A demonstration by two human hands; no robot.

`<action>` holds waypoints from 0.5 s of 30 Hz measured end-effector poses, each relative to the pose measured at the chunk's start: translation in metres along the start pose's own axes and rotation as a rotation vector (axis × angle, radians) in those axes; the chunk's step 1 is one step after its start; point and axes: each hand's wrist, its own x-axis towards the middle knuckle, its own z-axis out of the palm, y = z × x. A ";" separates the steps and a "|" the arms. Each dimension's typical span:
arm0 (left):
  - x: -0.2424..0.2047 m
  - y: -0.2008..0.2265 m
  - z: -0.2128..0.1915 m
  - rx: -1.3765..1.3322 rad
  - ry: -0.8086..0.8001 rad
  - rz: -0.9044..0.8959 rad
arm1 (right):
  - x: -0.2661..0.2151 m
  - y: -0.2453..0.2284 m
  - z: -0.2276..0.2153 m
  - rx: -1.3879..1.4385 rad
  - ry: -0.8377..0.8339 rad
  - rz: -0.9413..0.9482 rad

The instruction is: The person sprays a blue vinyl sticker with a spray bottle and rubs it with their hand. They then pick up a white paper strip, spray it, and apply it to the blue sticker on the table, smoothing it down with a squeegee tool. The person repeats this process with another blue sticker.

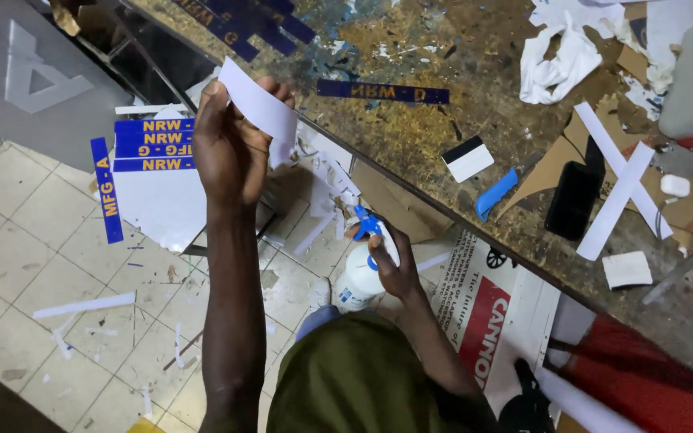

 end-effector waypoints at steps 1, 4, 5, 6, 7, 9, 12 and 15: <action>0.001 0.001 -0.001 -0.024 -0.031 0.017 | 0.003 0.003 -0.001 -0.060 -0.012 0.001; -0.003 0.001 -0.005 -0.023 -0.069 0.050 | 0.003 0.021 -0.008 -0.136 -0.074 0.008; -0.001 0.002 -0.004 0.005 -0.088 0.072 | 0.006 0.028 -0.011 -0.153 -0.124 -0.001; 0.002 0.001 -0.004 0.005 -0.093 0.084 | 0.007 0.028 -0.012 -0.154 -0.129 -0.012; 0.005 -0.001 -0.004 -0.009 -0.075 0.073 | 0.008 0.029 -0.013 -0.185 -0.180 0.008; 0.004 -0.002 -0.006 -0.020 -0.042 0.063 | 0.004 0.033 -0.015 -0.213 -0.241 0.038; 0.011 -0.007 -0.006 -0.104 -0.057 0.027 | -0.001 0.030 -0.020 -0.178 -0.223 0.127; 0.017 -0.009 -0.006 -0.100 -0.069 0.001 | 0.000 0.005 -0.019 -0.157 -0.168 0.041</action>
